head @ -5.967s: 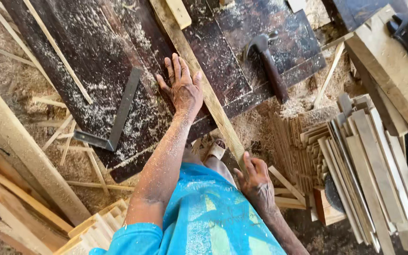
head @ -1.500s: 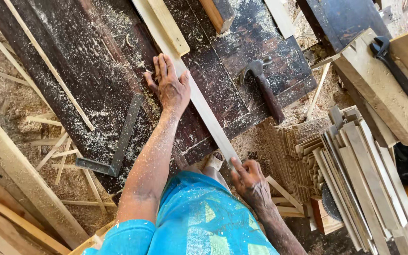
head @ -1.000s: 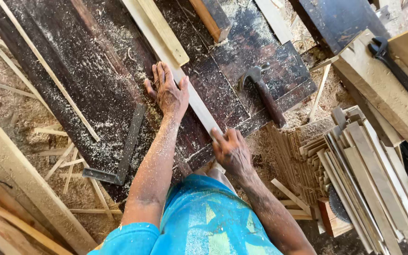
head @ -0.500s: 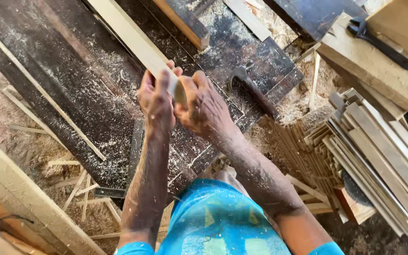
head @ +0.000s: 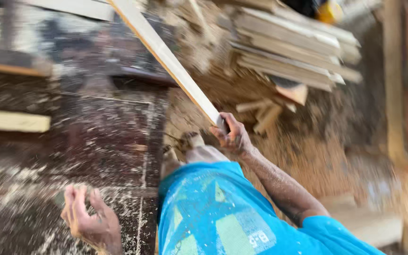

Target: The person uses a hammer and metal square to shape and measure thin wooden strips on a workbench. They repeatedly align the square, strike the wood, and check dimensions, then stack the finished pieces.

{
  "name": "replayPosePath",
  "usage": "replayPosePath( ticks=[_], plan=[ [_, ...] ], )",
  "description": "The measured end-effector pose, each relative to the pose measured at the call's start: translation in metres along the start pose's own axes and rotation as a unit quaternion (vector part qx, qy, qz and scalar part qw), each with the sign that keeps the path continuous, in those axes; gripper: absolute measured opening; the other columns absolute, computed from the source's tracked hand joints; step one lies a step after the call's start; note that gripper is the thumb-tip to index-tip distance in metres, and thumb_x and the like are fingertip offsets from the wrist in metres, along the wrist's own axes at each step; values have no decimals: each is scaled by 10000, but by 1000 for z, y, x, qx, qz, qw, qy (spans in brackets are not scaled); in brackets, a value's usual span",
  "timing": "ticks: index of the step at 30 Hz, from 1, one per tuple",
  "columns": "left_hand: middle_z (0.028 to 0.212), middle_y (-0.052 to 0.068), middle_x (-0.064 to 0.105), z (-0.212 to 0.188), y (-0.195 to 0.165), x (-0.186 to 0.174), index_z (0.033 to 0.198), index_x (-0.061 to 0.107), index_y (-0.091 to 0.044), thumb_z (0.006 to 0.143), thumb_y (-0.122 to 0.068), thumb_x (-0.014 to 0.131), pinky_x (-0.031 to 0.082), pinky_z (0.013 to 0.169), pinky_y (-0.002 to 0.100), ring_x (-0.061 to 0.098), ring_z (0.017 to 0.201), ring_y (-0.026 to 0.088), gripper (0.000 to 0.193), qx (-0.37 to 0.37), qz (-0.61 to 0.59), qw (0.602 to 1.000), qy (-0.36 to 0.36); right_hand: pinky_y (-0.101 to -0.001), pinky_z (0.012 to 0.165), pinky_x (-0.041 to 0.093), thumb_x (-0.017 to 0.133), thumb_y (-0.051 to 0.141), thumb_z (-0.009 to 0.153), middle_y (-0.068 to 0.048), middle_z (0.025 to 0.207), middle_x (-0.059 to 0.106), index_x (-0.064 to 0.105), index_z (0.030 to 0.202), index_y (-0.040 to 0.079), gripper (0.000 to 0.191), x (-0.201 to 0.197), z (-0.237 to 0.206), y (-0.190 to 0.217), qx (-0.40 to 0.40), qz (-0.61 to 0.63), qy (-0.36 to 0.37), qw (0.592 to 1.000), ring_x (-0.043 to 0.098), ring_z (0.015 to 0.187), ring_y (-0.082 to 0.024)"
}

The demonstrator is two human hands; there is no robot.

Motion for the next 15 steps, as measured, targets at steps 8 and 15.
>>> replayPosePath(
  ticks=[8, 15],
  plan=[
    [1433, 145, 638, -34, -118, 96, 1254, 691, -26, 985, -238, 694, 438, 1176, 438, 608, 1338, 297, 342, 93, -257, 903, 332, -457, 640, 500, 730, 525, 900, -193, 833, 634, 625, 1008, 53, 496, -48, -271, -178, 357, -131, 23, 925, 642, 724, -320],
    [1529, 132, 569, -106, -175, 169, 1355, 647, -78, 899, -314, 716, 415, 1124, 402, 525, 1407, 283, 517, 55, -268, 675, 686, -419, 699, 519, 639, 529, 940, -145, 886, 669, 653, 1015, 60, 476, -27, -464, -210, 573, -54, -46, 816, 658, 812, -258]
  ],
)
Point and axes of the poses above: each hand's wrist, its own z-axis towards the middle knuckle, its own x-axis out of the palm, y = z × x, the point moved 7 cm from there along z, towards the middle knuckle
